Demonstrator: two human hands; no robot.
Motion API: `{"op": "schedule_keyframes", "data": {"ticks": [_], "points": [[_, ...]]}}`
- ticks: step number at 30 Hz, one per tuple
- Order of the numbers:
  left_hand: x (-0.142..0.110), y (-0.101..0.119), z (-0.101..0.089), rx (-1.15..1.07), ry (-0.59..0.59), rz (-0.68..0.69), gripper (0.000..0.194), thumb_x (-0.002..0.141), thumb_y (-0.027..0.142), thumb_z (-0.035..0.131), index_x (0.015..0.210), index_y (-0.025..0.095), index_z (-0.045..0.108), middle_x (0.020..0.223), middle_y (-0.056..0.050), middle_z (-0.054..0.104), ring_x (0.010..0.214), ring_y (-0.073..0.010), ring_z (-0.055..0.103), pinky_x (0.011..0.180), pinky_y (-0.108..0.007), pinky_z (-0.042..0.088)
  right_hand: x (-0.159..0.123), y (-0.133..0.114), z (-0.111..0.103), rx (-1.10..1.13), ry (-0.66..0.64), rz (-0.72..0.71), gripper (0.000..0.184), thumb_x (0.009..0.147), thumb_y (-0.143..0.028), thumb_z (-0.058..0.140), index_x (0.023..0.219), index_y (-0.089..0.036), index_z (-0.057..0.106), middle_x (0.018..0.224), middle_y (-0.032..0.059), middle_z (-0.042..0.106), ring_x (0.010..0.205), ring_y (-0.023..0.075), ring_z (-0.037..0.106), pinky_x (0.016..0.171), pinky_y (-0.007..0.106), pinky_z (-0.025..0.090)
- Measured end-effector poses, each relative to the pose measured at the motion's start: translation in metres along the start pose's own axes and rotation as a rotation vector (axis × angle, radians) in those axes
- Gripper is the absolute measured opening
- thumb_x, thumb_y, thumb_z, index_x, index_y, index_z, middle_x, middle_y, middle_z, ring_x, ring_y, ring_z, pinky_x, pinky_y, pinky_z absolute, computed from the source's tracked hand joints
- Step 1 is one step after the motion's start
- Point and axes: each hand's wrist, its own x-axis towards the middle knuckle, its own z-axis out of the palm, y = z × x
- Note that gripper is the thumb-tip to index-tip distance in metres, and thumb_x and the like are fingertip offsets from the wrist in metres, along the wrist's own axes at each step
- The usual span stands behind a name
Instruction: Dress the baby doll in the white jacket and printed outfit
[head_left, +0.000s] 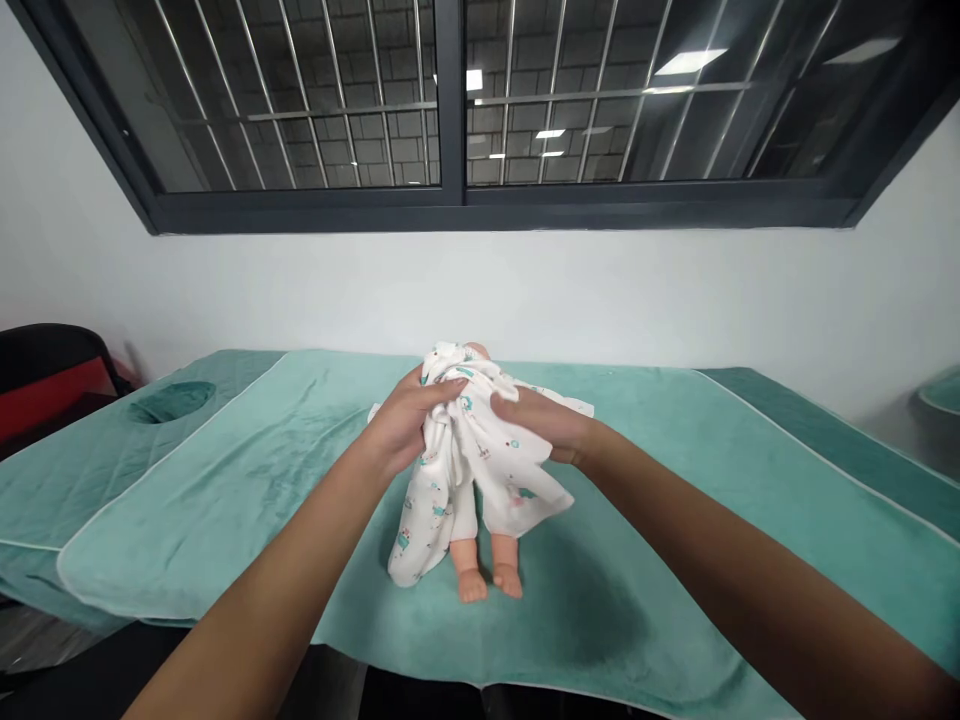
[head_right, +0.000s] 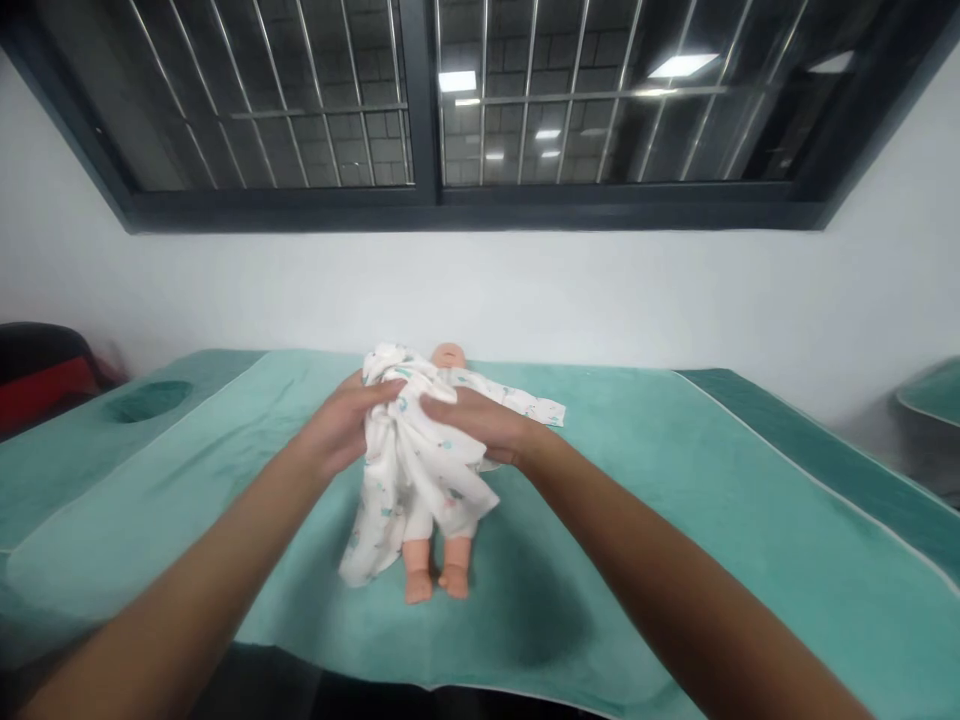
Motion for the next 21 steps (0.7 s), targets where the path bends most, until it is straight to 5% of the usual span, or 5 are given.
{"op": "schedule_keyframes", "data": {"ticks": [3, 10, 13, 16, 21], "points": [[0.002, -0.013, -0.003, -0.047, 0.024, -0.019, 0.038, 0.073, 0.031, 0.076, 0.106, 0.015, 0.067, 0.096, -0.010, 0.073, 0.085, -0.0247, 0.069, 0.076, -0.032, 0.053, -0.004, -0.002, 0.001, -0.032, -0.121, 0.040, 0.057, 0.075, -0.040, 0.078, 0.123, -0.016, 0.059, 0.111, 0.0102, 0.068, 0.099, 0.0211, 0.065, 0.087, 0.032, 0.052], [-0.005, -0.012, -0.013, 0.079, -0.173, -0.197, 0.052, 0.064, 0.027, 0.084, 0.112, 0.014, 0.066, 0.101, -0.013, 0.073, 0.089, -0.0290, 0.069, 0.077, -0.036, 0.054, 0.003, 0.000, 0.002, 0.073, 0.153, -0.160, 0.056, 0.083, -0.060, 0.060, 0.119, -0.018, 0.059, 0.102, 0.0092, 0.070, 0.098, 0.0214, 0.065, 0.087, 0.034, 0.052], [-0.002, -0.012, -0.012, 0.008, -0.023, -0.063, 0.049, 0.068, 0.029, 0.081, 0.112, 0.014, 0.065, 0.102, -0.012, 0.072, 0.090, -0.0264, 0.069, 0.081, -0.035, 0.054, 0.002, 0.005, 0.005, 0.048, 0.161, -0.112, 0.055, 0.083, -0.061, 0.060, 0.116, -0.018, 0.061, 0.102, 0.0091, 0.070, 0.096, 0.0208, 0.065, 0.085, 0.032, 0.053], [0.003, -0.020, -0.008, -0.062, 0.135, 0.066, 0.045, 0.069, 0.034, 0.080, 0.108, 0.015, 0.065, 0.097, -0.009, 0.073, 0.086, -0.0233, 0.070, 0.082, -0.033, 0.053, -0.002, 0.006, 0.007, -0.066, 0.004, 0.038, 0.049, 0.078, -0.048, 0.073, 0.115, -0.016, 0.063, 0.104, 0.0088, 0.070, 0.095, 0.0203, 0.066, 0.084, 0.031, 0.053], [0.001, -0.032, 0.000, -0.078, 0.195, -0.025, 0.043, 0.072, 0.038, 0.077, 0.107, 0.017, 0.064, 0.085, -0.006, 0.073, 0.077, -0.0223, 0.070, 0.073, -0.031, 0.054, -0.004, 0.008, 0.006, 0.006, -0.004, -0.022, 0.042, 0.079, -0.039, 0.074, 0.114, -0.018, 0.064, 0.105, 0.0075, 0.070, 0.096, 0.0194, 0.065, 0.087, 0.032, 0.052]]}}
